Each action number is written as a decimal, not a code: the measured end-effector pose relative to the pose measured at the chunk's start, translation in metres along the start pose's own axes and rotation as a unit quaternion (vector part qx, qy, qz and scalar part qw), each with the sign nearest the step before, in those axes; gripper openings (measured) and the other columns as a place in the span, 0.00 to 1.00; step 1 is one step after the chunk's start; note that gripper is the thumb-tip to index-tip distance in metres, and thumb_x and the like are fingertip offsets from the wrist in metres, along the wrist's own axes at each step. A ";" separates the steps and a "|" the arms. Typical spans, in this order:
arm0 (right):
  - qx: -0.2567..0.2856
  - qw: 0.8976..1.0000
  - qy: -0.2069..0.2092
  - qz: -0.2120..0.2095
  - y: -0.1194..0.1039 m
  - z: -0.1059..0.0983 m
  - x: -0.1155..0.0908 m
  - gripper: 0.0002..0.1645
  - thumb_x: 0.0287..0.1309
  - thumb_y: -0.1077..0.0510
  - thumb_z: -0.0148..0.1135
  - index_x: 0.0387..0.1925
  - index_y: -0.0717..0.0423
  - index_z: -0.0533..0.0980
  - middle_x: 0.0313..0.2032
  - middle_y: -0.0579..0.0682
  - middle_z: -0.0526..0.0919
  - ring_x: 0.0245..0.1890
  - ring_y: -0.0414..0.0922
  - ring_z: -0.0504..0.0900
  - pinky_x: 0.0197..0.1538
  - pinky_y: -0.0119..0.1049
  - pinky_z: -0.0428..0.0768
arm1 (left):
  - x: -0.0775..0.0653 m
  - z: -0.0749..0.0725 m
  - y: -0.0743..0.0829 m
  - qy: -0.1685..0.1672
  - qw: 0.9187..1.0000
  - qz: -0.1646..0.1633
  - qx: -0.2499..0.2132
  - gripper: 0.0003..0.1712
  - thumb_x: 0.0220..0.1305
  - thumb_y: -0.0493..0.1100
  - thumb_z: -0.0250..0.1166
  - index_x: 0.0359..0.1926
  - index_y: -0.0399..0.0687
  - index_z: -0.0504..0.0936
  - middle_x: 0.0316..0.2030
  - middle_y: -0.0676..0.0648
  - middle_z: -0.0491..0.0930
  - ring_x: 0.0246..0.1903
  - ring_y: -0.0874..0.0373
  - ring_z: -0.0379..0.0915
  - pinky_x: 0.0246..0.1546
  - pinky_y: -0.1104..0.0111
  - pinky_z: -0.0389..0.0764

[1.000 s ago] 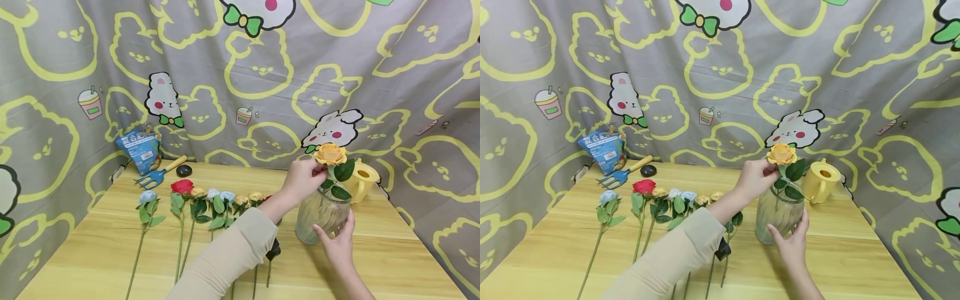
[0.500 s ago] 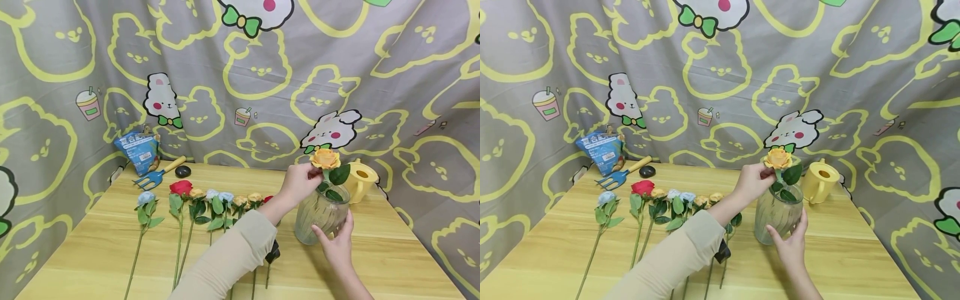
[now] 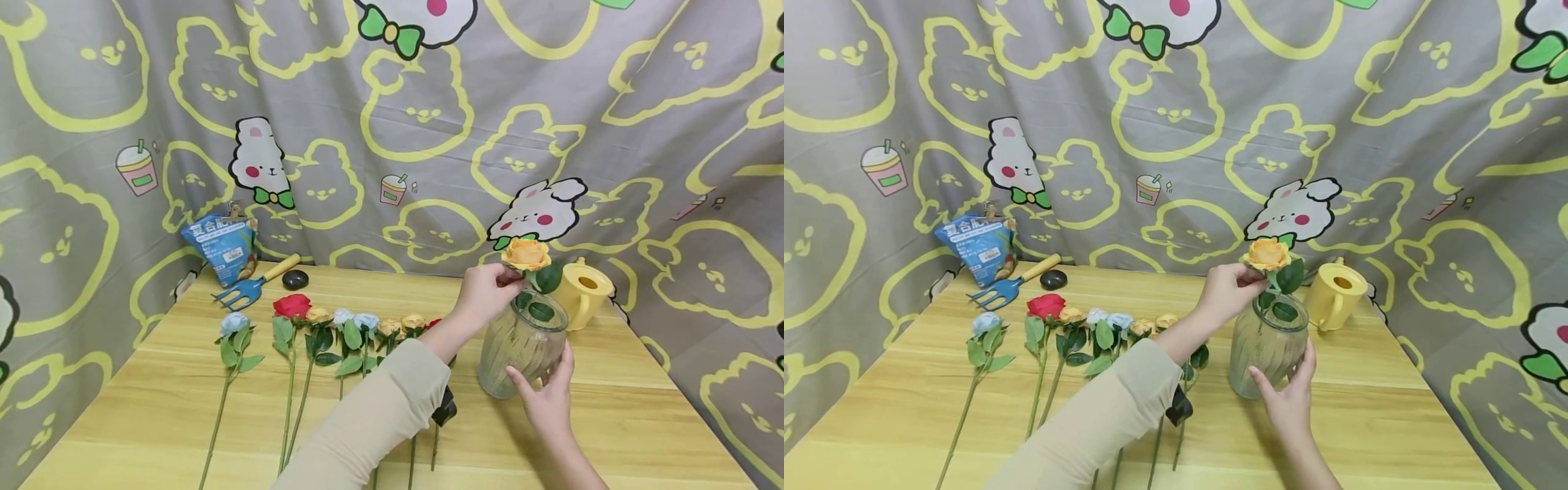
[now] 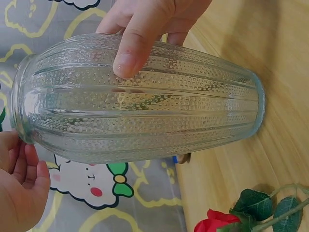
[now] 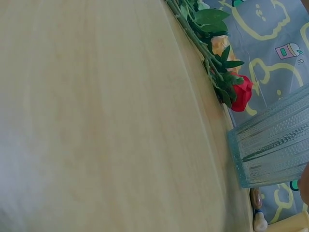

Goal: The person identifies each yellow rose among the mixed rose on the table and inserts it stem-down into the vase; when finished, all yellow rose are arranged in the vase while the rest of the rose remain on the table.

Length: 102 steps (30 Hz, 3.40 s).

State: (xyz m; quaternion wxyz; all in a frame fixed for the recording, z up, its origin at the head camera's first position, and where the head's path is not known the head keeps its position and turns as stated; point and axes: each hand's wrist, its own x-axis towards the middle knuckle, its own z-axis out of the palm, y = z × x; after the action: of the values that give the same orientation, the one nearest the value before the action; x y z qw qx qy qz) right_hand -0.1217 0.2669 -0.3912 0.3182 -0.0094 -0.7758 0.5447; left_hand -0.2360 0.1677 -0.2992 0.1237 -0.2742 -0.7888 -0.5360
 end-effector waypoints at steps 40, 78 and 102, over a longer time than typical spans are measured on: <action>-0.012 1.000 0.013 0.013 0.031 -0.004 0.005 0.60 0.41 0.75 0.65 0.67 0.42 0.42 0.62 0.54 0.57 0.61 0.42 0.59 0.58 0.24 0.59 | -0.102 -0.222 -0.160 -0.069 0.924 -0.198 0.318 0.25 0.51 0.39 0.64 0.05 0.50 0.62 0.05 0.56 0.56 0.11 0.62 0.52 0.18 0.70 0.59; -0.023 0.999 0.004 0.023 0.033 0.001 0.000 0.61 0.42 0.74 0.66 0.67 0.42 0.40 0.64 0.55 0.53 0.63 0.41 0.55 0.59 0.23 0.57 | -0.089 -0.235 -0.137 -0.018 0.929 -0.267 0.257 0.23 0.54 0.45 0.65 0.07 0.48 0.68 0.06 0.53 0.64 0.10 0.61 0.58 0.19 0.69 0.64; -0.028 1.000 -0.005 0.010 0.030 -0.001 0.003 0.61 0.41 0.75 0.66 0.67 0.43 0.40 0.64 0.54 0.52 0.64 0.41 0.54 0.59 0.25 0.57 | -0.035 -0.212 0.005 0.037 0.999 -0.022 0.000 0.08 0.52 0.46 0.68 0.28 0.45 0.83 0.21 0.52 0.79 0.21 0.59 0.71 0.22 0.69 0.69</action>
State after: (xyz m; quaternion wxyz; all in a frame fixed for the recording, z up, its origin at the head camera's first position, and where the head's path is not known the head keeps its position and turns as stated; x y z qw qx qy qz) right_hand -0.1328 0.2811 -0.4149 0.3082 -0.0233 -0.7924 0.5259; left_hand -0.2254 -0.0349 -0.2286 0.1411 -0.2372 -0.7892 -0.5487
